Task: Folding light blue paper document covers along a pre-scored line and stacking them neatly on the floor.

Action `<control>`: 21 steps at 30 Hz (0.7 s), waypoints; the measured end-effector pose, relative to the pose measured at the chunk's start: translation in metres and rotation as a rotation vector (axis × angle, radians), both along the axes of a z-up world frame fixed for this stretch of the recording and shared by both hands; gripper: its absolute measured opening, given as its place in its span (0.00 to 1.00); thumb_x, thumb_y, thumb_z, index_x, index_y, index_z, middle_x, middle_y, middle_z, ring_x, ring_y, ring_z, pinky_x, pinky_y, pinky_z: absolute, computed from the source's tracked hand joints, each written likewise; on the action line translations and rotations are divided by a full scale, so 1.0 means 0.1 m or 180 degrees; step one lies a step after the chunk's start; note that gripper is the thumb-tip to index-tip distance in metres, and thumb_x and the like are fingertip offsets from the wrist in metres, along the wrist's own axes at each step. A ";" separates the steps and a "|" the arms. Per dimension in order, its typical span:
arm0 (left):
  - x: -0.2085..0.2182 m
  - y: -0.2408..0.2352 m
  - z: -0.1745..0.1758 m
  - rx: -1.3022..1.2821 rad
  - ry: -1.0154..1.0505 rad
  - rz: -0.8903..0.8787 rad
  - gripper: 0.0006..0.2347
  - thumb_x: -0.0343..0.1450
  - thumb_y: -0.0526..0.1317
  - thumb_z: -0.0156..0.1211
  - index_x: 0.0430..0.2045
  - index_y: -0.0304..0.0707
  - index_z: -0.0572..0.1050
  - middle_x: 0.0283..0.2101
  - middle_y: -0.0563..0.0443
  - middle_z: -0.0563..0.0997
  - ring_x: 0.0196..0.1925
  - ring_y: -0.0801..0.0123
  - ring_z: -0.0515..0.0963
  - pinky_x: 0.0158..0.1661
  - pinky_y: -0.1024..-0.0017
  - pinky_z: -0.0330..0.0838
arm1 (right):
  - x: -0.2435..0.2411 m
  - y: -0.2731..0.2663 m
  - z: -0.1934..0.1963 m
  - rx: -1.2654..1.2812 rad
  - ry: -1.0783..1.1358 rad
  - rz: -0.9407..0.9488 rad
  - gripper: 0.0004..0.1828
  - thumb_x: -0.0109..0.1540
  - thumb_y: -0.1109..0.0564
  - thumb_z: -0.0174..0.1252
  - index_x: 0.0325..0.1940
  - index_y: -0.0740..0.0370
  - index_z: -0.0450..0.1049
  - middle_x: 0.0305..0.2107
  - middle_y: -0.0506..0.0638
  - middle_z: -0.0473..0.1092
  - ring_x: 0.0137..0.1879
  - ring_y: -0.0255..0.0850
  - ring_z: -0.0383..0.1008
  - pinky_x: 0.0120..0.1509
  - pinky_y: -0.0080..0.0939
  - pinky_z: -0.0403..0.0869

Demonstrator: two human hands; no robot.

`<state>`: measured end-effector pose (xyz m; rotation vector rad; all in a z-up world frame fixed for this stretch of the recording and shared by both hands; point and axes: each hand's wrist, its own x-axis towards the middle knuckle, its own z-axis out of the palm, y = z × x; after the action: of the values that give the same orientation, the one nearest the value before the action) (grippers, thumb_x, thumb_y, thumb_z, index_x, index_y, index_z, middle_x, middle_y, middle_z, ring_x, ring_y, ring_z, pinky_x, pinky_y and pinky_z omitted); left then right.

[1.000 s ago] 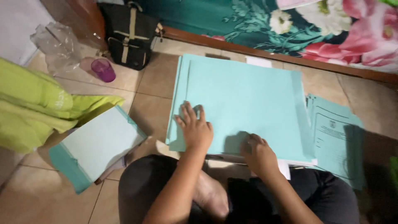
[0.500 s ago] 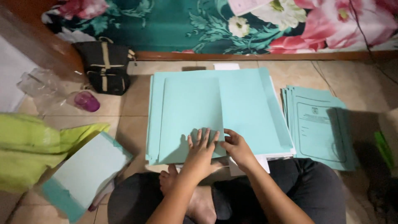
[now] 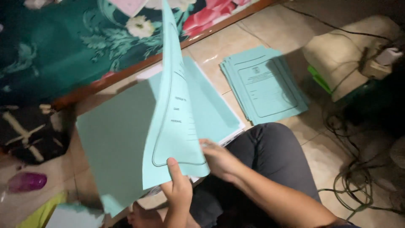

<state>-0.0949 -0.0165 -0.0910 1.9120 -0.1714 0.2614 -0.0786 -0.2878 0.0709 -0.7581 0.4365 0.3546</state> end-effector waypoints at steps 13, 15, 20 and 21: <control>1.06 -2.85 1.02 -0.0566 0.1242 -0.0768 0.05 0.71 0.31 0.58 0.38 0.32 0.77 0.31 0.39 0.86 0.26 0.61 0.86 0.22 0.71 0.81 | 0.33 -3.50 -0.88 -0.4801 -0.0235 -0.1492 0.24 0.63 0.55 0.68 0.62 0.57 0.71 0.44 0.63 0.77 0.54 0.60 0.78 0.54 0.59 0.74; 1.20 -2.73 1.02 0.0924 0.0135 -0.0259 0.04 0.69 0.38 0.60 0.35 0.48 0.78 0.32 0.56 0.86 0.35 0.63 0.86 0.33 0.62 0.79 | 0.57 -3.84 -1.25 -0.5146 0.0096 -0.1360 0.25 0.64 0.54 0.65 0.64 0.53 0.68 0.48 0.64 0.76 0.57 0.62 0.75 0.60 0.63 0.73; 1.25 -2.32 1.00 0.2811 -0.0688 -0.0374 0.17 0.70 0.46 0.60 0.53 0.46 0.75 0.56 0.45 0.75 0.57 0.50 0.74 0.49 0.52 0.71 | 0.81 -4.40 -2.20 -0.4760 0.0569 -0.0598 0.23 0.72 0.52 0.47 0.72 0.54 0.62 0.55 0.66 0.71 0.62 0.61 0.72 0.64 0.65 0.70; 1.20 -2.26 1.05 0.3243 -0.0806 -0.0750 0.22 0.72 0.49 0.55 0.62 0.45 0.72 0.65 0.37 0.69 0.65 0.45 0.67 0.55 0.46 0.65 | 0.82 -4.44 -2.28 -0.4226 0.0863 -0.0398 0.24 0.78 0.48 0.33 0.78 0.54 0.57 0.60 0.65 0.67 0.65 0.58 0.69 0.66 0.64 0.68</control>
<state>0.0252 -0.2429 0.0137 2.8206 -0.8183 0.2807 0.0031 -0.7323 -0.1575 -1.9690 0.9907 -0.0049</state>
